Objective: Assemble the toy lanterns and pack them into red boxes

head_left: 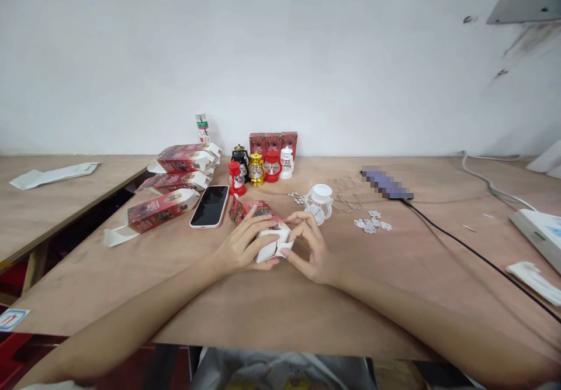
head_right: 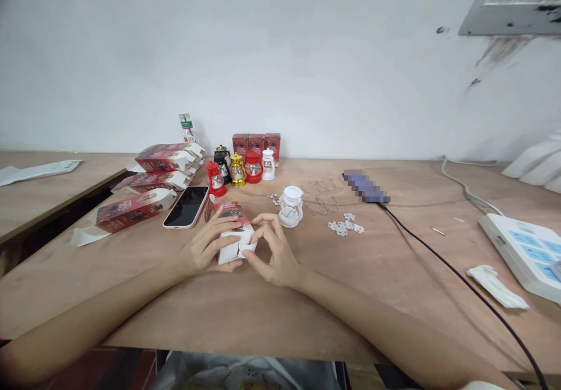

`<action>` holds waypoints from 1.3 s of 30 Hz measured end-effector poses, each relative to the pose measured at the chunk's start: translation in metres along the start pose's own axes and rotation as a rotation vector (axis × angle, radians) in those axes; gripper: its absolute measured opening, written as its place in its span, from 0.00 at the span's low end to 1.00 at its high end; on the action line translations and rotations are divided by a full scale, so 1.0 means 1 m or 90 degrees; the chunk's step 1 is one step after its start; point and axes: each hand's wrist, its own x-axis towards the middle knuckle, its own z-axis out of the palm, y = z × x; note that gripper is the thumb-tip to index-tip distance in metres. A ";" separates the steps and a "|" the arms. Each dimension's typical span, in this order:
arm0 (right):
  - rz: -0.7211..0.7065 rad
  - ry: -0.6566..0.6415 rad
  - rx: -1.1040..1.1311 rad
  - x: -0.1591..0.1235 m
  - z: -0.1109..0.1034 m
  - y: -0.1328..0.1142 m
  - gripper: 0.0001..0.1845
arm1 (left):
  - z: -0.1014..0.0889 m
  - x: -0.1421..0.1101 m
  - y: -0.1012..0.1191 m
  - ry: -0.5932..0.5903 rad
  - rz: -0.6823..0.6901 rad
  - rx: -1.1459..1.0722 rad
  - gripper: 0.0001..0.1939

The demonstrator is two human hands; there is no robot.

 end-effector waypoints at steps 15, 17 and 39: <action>0.167 0.008 0.166 -0.004 0.008 0.002 0.18 | 0.002 0.001 0.000 -0.001 0.005 0.011 0.23; 0.169 -0.029 0.200 -0.002 0.007 0.005 0.21 | 0.002 0.001 0.001 0.005 0.010 0.003 0.23; -0.264 -0.168 -0.301 -0.002 0.004 0.012 0.24 | -0.008 0.002 -0.001 0.021 -0.457 -0.116 0.45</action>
